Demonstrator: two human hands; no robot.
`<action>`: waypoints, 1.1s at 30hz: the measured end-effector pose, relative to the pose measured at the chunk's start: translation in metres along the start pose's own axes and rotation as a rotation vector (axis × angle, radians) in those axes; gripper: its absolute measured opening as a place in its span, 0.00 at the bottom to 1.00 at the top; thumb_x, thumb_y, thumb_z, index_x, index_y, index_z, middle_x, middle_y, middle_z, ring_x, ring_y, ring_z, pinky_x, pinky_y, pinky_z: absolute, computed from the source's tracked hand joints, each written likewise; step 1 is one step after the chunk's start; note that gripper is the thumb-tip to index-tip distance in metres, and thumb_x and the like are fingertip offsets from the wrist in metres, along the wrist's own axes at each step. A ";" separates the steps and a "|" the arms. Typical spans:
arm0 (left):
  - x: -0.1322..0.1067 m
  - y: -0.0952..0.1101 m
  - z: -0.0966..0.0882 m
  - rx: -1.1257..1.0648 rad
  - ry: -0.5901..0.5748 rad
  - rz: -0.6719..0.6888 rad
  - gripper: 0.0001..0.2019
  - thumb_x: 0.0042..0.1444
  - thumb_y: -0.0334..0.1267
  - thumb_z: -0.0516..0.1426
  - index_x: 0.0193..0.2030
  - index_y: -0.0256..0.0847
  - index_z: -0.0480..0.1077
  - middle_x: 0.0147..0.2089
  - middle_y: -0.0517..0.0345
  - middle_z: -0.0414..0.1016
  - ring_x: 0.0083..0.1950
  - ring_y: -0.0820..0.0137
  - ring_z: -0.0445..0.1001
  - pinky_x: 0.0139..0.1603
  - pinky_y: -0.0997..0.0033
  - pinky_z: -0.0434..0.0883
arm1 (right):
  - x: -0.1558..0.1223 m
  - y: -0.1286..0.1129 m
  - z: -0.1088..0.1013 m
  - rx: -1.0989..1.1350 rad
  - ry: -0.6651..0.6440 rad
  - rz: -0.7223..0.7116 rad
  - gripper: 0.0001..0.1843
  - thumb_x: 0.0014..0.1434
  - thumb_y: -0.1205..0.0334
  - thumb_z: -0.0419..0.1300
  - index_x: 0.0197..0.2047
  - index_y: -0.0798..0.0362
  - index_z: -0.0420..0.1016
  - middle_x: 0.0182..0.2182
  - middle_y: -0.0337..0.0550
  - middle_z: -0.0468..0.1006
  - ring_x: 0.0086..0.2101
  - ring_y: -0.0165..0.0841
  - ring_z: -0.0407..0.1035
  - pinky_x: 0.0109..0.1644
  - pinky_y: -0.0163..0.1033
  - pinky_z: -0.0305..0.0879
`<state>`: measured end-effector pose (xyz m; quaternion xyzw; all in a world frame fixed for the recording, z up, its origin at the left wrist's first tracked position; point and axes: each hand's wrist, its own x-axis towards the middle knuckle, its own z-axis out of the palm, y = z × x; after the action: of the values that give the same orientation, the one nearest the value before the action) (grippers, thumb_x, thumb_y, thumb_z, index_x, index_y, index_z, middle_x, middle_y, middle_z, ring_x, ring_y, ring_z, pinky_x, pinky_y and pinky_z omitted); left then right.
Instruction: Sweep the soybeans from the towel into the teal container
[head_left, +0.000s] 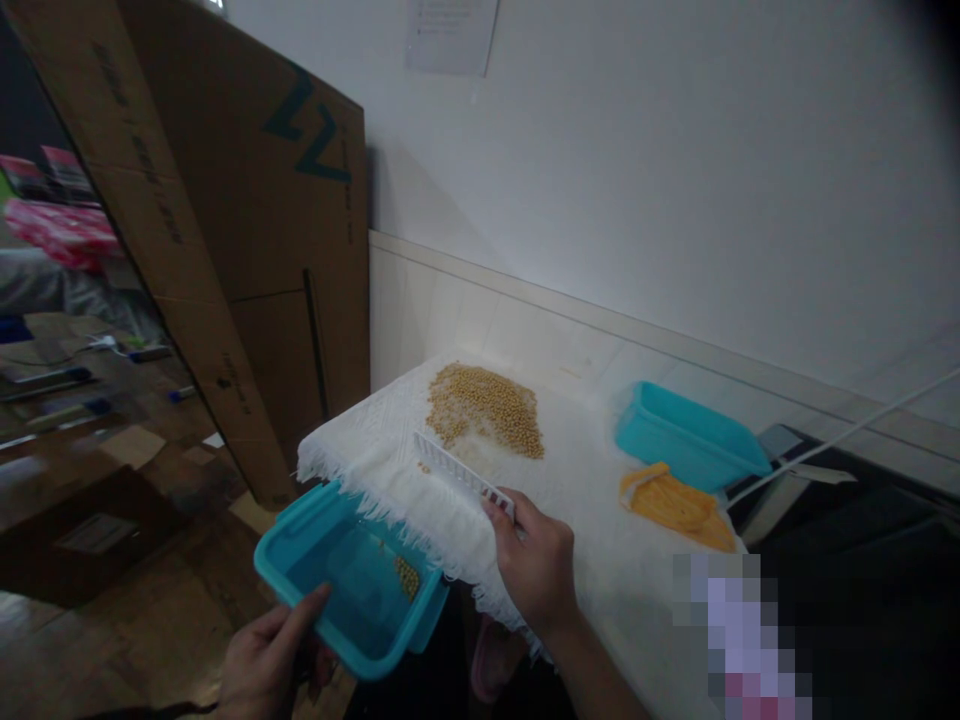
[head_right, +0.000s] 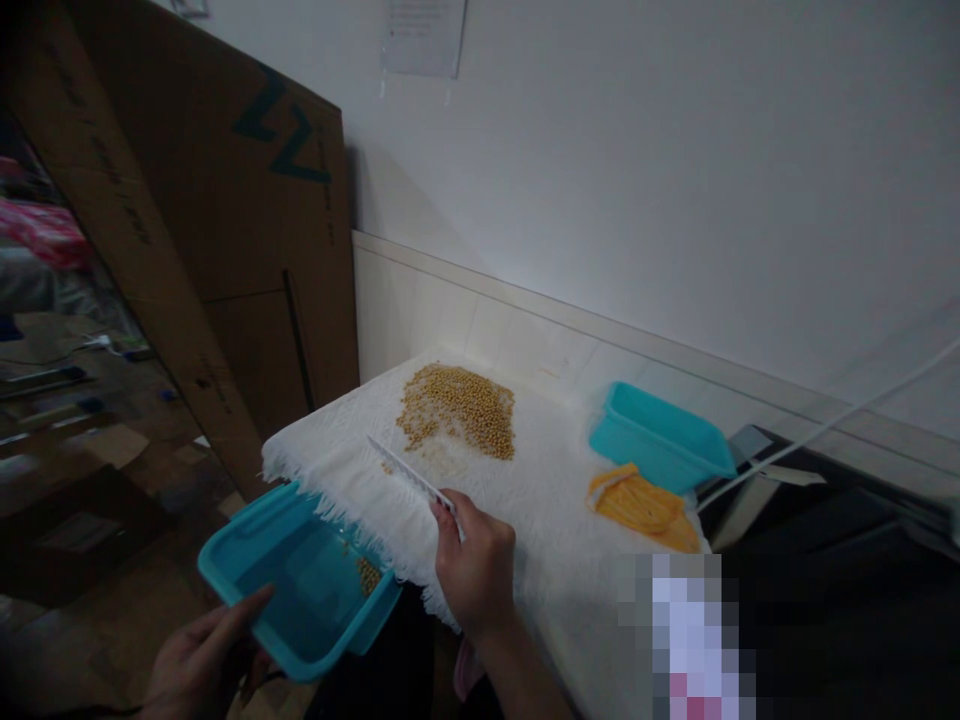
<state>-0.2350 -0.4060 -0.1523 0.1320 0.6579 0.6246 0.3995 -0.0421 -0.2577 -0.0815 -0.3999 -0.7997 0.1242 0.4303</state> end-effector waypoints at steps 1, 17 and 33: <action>0.000 0.000 0.000 0.003 -0.002 0.001 0.25 0.40 0.58 0.62 0.09 0.40 0.66 0.07 0.59 0.65 0.11 0.74 0.60 0.13 0.76 0.58 | -0.001 0.000 0.000 0.015 -0.009 -0.010 0.11 0.62 0.62 0.54 0.40 0.54 0.77 0.29 0.42 0.82 0.27 0.30 0.76 0.33 0.29 0.66; 0.006 -0.006 -0.005 0.028 -0.028 -0.004 0.24 0.42 0.57 0.61 0.10 0.40 0.67 0.09 0.58 0.68 0.11 0.72 0.63 0.13 0.74 0.60 | -0.001 -0.004 0.000 0.096 -0.039 -0.049 0.09 0.62 0.64 0.55 0.39 0.53 0.77 0.29 0.40 0.82 0.28 0.29 0.76 0.34 0.29 0.66; 0.005 -0.001 -0.004 0.053 -0.012 0.015 0.24 0.43 0.57 0.60 0.10 0.40 0.67 0.08 0.58 0.67 0.11 0.73 0.62 0.13 0.74 0.60 | -0.008 -0.019 -0.008 0.218 -0.122 -0.055 0.09 0.61 0.64 0.56 0.38 0.54 0.78 0.27 0.39 0.81 0.26 0.28 0.75 0.32 0.27 0.67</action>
<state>-0.2406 -0.4061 -0.1558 0.1511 0.6709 0.6092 0.3950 -0.0440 -0.2771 -0.0710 -0.3202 -0.8169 0.2225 0.4250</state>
